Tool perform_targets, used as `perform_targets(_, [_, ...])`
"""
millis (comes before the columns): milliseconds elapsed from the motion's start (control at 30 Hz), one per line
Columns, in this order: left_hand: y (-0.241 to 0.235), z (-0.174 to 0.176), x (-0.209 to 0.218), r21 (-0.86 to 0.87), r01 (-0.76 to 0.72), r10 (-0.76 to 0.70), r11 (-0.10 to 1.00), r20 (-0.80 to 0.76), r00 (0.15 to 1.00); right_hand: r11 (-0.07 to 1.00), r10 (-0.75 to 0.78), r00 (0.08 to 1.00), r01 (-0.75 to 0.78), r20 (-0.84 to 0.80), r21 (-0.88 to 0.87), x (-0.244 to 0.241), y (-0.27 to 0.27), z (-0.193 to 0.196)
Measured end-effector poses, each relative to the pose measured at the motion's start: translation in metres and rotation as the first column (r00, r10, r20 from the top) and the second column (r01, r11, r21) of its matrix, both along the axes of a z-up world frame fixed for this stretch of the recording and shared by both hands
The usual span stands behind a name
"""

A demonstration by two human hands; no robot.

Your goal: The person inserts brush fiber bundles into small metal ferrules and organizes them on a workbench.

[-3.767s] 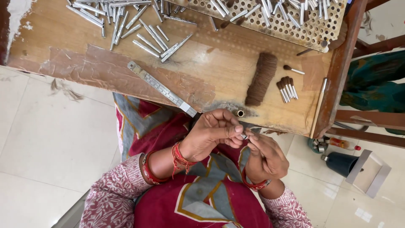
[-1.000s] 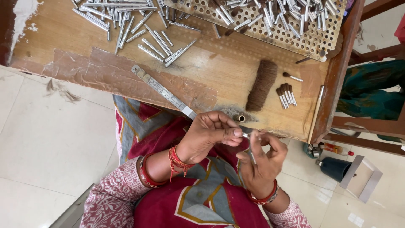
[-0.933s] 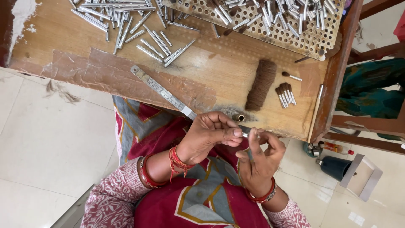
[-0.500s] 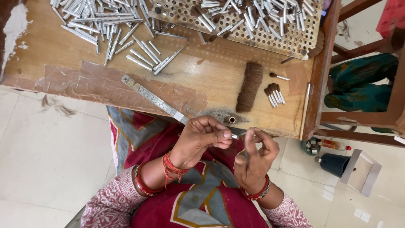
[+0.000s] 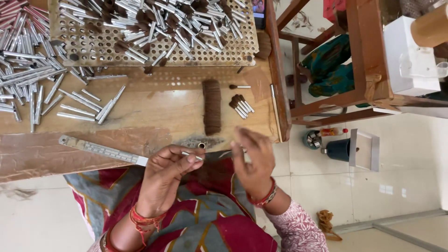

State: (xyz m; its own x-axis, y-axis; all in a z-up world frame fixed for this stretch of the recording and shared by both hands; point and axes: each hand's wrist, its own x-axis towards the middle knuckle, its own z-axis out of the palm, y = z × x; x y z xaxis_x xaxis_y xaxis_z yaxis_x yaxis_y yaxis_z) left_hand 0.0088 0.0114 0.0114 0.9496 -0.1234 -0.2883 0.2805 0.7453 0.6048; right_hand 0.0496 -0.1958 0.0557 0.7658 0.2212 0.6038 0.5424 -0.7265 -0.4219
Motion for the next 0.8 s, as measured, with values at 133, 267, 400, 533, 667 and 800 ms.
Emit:
perform_targets(133, [0.012, 0.003, 0.006, -0.020, -0.098, 0.099, 0.995, 0.040, 0.994, 0.974, -0.157, 0.988, 0.153, -0.011, -0.166, 0.047, -0.034, 0.004])
perform_targets(267, [0.017, 0.003, 0.009, 0.067, -0.145, 0.143, 0.987, 0.034, 0.989, 0.805, -0.384, 0.923, 0.344, 0.018, -0.483, 0.065, -0.044, -0.005])
perform_targets(400, [0.017, 0.002, 0.009, 0.091, -0.129, 0.127, 0.987, 0.026, 0.991, 0.795, -0.398, 0.917, 0.350, 0.009, -0.495, 0.064, -0.043, -0.007])
perform_targets(533, [0.019, 0.005, 0.009, 0.118, -0.101, 0.101, 0.988, 0.005, 0.995, 0.773, -0.427, 0.903, 0.393, 0.049, -0.498, 0.073, -0.049, -0.022])
perform_targets(667, [0.021, 0.006, 0.013, 0.120, -0.141, 0.128, 0.983, 0.111, 0.986, 0.718, -0.486, 0.873, 0.420, 0.032, -0.556, 0.077, -0.048, -0.014])
perform_targets(800, [0.025, 0.008, 0.015, 0.085, -0.240, 0.228, 0.967, 0.133, 0.965, 0.940, -0.163, 0.986, 0.170, 0.047, -0.295, 0.043, -0.022, 0.022])
